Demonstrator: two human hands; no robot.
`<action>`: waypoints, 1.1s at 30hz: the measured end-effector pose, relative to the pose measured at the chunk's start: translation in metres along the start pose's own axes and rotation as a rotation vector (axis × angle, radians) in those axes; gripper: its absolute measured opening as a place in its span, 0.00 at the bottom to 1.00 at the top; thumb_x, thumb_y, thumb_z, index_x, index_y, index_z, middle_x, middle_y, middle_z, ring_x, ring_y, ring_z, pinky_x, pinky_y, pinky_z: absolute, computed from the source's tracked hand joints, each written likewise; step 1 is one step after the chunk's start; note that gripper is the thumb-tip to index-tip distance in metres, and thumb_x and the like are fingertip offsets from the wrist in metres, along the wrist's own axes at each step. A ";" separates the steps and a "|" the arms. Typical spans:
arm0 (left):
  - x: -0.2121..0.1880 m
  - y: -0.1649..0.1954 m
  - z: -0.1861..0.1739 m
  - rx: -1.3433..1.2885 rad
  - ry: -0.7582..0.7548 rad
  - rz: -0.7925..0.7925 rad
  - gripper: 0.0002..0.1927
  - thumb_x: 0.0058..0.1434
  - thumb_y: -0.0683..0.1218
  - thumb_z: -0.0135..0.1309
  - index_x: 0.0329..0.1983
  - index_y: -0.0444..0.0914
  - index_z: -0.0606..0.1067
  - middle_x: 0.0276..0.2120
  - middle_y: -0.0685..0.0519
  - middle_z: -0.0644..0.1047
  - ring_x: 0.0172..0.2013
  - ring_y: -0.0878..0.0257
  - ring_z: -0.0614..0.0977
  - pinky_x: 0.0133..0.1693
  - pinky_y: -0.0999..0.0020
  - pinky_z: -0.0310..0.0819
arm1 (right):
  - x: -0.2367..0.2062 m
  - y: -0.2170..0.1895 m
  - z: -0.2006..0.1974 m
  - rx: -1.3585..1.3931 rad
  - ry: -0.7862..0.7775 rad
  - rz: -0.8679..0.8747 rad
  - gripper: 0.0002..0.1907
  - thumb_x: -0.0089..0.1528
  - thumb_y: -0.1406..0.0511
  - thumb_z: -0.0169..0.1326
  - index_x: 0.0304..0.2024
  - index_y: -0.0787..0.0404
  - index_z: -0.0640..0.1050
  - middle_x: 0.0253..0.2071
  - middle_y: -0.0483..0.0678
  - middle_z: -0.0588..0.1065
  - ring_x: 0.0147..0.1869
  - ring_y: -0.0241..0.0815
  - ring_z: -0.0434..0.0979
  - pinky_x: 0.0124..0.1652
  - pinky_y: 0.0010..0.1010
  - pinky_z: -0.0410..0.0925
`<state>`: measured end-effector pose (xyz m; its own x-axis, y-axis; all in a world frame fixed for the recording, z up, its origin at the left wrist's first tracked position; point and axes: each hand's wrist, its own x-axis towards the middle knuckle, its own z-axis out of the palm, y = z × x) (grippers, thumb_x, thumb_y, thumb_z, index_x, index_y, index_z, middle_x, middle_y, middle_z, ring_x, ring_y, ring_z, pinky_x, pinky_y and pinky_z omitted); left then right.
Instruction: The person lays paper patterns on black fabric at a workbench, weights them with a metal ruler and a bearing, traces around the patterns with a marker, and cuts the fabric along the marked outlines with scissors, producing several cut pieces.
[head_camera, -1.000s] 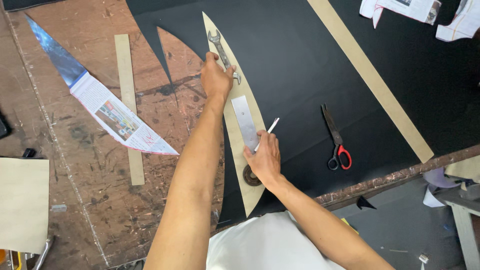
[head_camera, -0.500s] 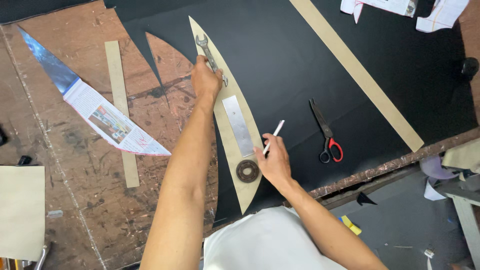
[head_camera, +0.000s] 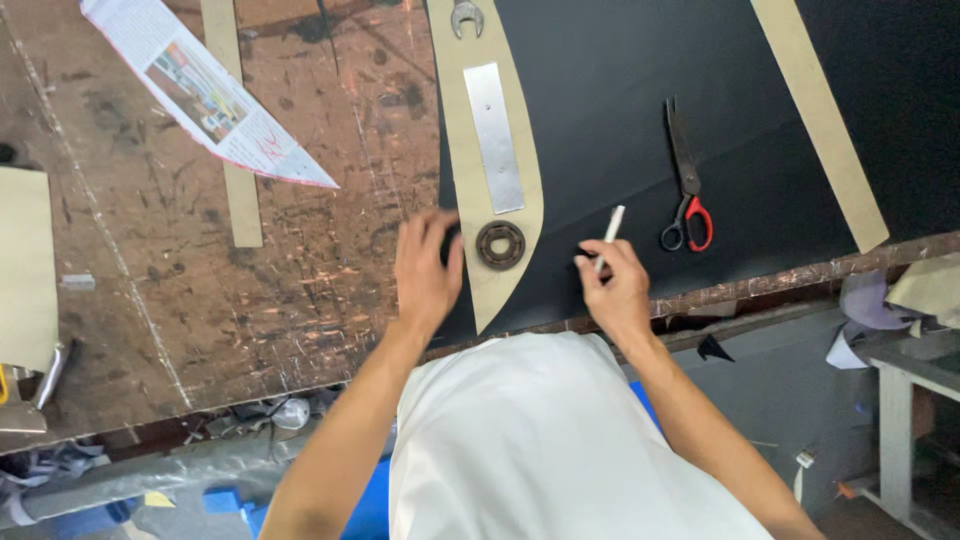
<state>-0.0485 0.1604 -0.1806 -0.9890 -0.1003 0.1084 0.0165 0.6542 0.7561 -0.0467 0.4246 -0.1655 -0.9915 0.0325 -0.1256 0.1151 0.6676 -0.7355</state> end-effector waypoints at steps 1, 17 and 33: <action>-0.018 0.000 -0.003 0.032 -0.049 0.004 0.19 0.61 0.43 0.61 0.56 0.41 0.75 0.55 0.44 0.73 0.57 0.44 0.73 0.58 0.52 0.68 | 0.000 -0.007 0.003 0.000 -0.052 -0.066 0.14 0.61 0.69 0.63 0.50 0.62 0.80 0.40 0.51 0.73 0.40 0.44 0.76 0.37 0.30 0.72; -0.078 0.008 -0.026 0.106 -0.210 0.002 0.29 0.54 0.51 0.66 0.60 0.43 0.75 0.64 0.42 0.67 0.63 0.42 0.66 0.59 0.47 0.61 | 0.001 -0.073 0.036 -0.212 -0.331 -0.378 0.38 0.53 0.60 0.70 0.62 0.61 0.68 0.55 0.56 0.68 0.59 0.59 0.68 0.54 0.44 0.66; 0.125 -0.084 -0.139 0.490 0.330 -0.037 0.48 0.61 0.59 0.62 0.72 0.22 0.59 0.70 0.27 0.61 0.71 0.34 0.60 0.67 0.38 0.49 | -0.062 0.029 -0.080 -0.025 0.029 0.253 0.19 0.62 0.66 0.58 0.56 0.59 0.78 0.43 0.45 0.76 0.34 0.38 0.76 0.37 0.27 0.71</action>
<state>-0.1534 -0.0112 -0.1404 -0.8885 -0.3064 0.3417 -0.1648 0.9078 0.3856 0.0132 0.5018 -0.1261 -0.9326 0.2224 -0.2844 0.3591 0.6535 -0.6663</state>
